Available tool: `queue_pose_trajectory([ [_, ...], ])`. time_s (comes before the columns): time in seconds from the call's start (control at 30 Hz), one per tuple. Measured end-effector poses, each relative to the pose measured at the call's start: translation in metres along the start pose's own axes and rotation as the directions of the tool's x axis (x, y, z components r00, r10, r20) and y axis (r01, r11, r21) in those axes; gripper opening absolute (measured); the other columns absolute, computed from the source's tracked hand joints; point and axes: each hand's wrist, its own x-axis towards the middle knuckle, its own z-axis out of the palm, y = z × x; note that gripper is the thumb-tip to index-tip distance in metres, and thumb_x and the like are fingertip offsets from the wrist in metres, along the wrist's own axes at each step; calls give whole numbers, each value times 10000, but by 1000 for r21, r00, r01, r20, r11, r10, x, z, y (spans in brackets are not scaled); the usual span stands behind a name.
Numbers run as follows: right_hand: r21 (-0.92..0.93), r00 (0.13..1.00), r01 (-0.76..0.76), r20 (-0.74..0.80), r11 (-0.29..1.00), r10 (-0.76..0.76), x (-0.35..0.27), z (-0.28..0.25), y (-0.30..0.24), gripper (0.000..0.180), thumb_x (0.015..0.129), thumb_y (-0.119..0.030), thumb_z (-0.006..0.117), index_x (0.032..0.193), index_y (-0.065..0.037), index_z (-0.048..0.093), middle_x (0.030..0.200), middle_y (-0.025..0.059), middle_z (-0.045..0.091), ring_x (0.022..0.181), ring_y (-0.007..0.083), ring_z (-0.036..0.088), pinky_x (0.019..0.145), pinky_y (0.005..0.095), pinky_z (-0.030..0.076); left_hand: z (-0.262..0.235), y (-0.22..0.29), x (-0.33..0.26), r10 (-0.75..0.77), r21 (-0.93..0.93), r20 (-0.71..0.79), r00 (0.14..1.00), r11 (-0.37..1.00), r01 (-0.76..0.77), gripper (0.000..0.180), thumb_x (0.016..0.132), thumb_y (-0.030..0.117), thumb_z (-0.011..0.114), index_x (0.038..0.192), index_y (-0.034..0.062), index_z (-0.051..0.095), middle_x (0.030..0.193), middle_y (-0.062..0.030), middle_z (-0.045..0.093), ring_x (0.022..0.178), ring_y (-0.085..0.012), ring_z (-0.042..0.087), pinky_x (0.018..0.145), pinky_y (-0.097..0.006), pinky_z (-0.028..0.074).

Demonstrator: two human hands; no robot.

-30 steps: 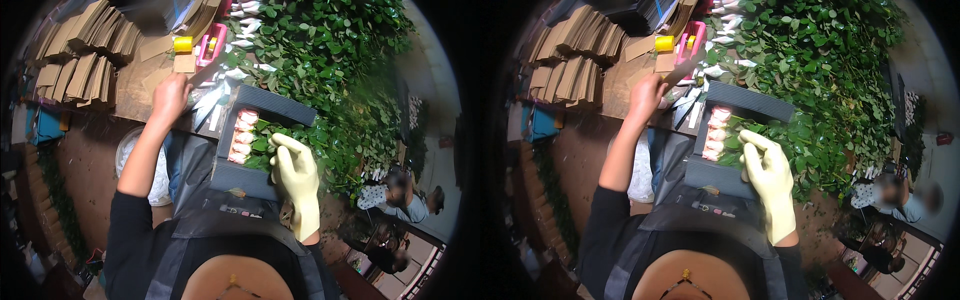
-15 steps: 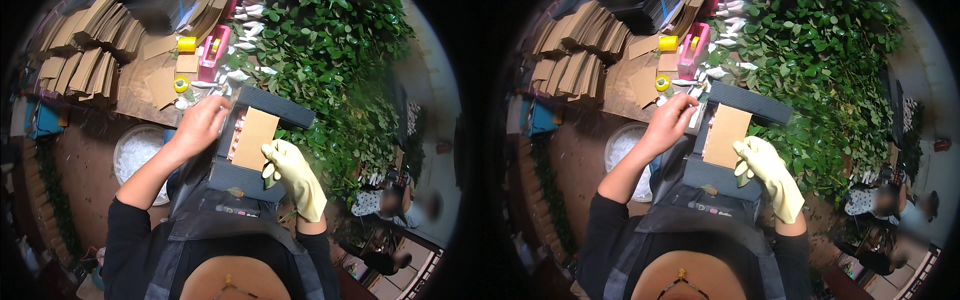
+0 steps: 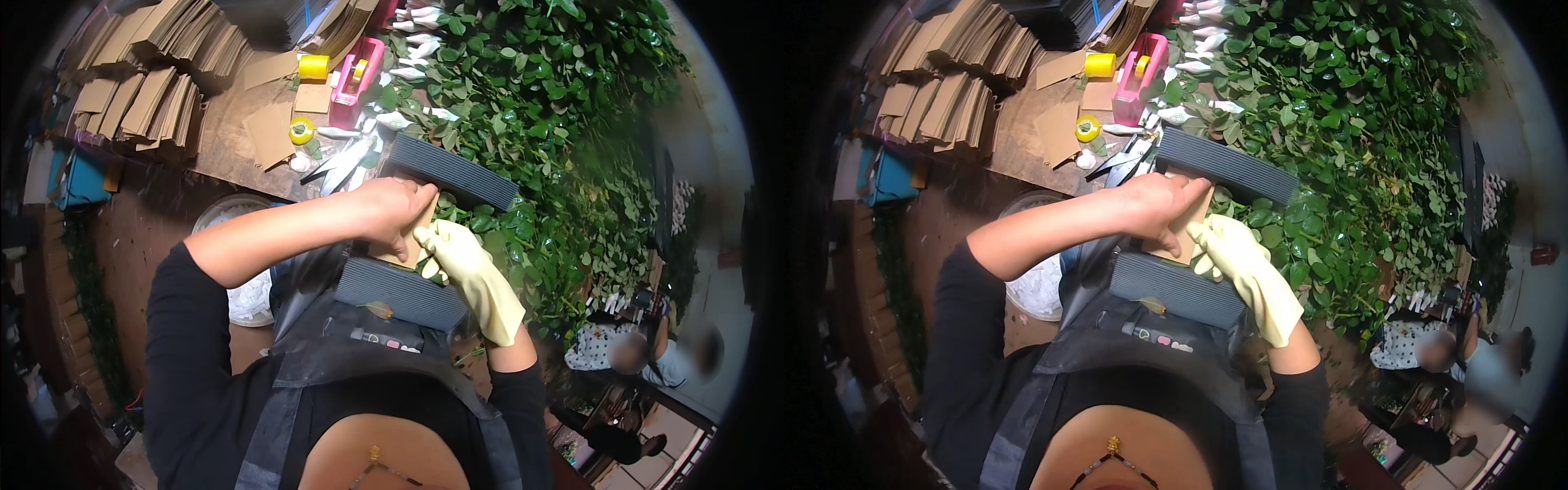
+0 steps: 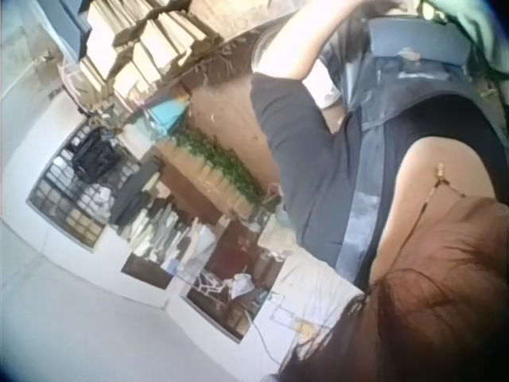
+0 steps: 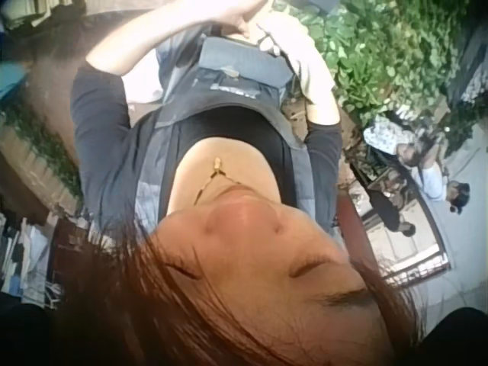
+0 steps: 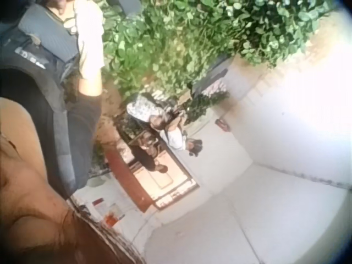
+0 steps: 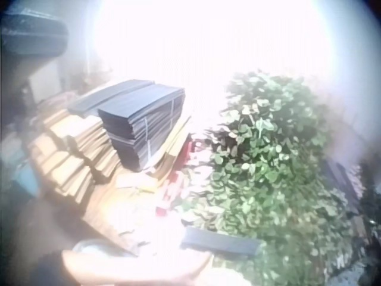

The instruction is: The person places green leafy stems into a black plastic tray, then inserts pink roses among the leaves. They adjust the arrangement, add more leaves, and close the tray with a lid. The process repeats with additional trays.

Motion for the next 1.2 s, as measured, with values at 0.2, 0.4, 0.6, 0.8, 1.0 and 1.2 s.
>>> queue_pose_trajectory([
  [0.2, -641, 931, 212, -96, 738, -351, -75, 8, -17, 437, 1015, -468, 590, 868, -76, 717, 740, 50, 727, 552, 120, 648, 622, 296, 523, -1, 0, 11, -97, 77, 209, 973, 994, 83, 1142, 549, 414, 989, 1388, -32, 356, 1131, -253, 657, 1060, -418, 660, 935, -447, 544],
  [0.4, -614, 933, -286, -4, 736, 359, -82, 0, 76, 419, 1003, -474, 587, 980, -105, 784, 784, 68, 761, 671, 168, 688, 699, 318, 555, -5, -1, 13, -64, 66, 184, 981, 996, 52, 1150, 548, 437, 988, 1382, -50, 363, 1133, -254, 660, 1063, -426, 664, 925, -437, 552],
  [0.6, -231, 436, 885, 112, 404, -893, -82, 12, 61, 514, 880, -152, 794, 1354, -27, 638, 1370, 245, 634, 1257, 372, 636, 1086, 504, 475, -1, -3, 8, -84, 86, 141, 986, 994, 72, 941, 674, 380, 922, 1339, -10, 383, 1123, -255, 673, 1021, -432, 689, 878, -484, 569],
  [0.8, -867, 455, 440, -8, 233, -890, -34, -3, -10, 517, 738, 26, 819, 1234, -11, 675, 1038, 182, 742, 830, 316, 733, 766, 382, 588, 8, -11, 25, -155, 54, 109, 982, 987, 150, 362, 1020, 243, 489, 1287, -1, 461, 1004, -279, 701, 987, -467, 696, 815, -529, 560],
  [1.0, -616, 680, 409, -287, 673, -675, 14, -17, 7, 291, 776, -157, 855, 1034, -86, 742, 922, 130, 751, 849, 321, 722, 782, 404, 562, -10, -6, 10, 257, 213, -97, 962, 949, -232, 184, 903, 149, 579, 981, -13, 615, 926, -220, 687, 923, -390, 697, 825, -477, 559],
  [1.2, -679, 691, 320, -310, 661, -653, -5, -8, -16, 269, 855, -186, 808, 1094, -82, 742, 955, 162, 752, 892, 321, 735, 795, 397, 566, 52, -37, -49, 575, 350, -212, 790, 800, -487, 534, 972, 338, 610, 1367, -21, 588, 1468, -191, 551, 1400, -322, 507, 1205, -462, 368],
])
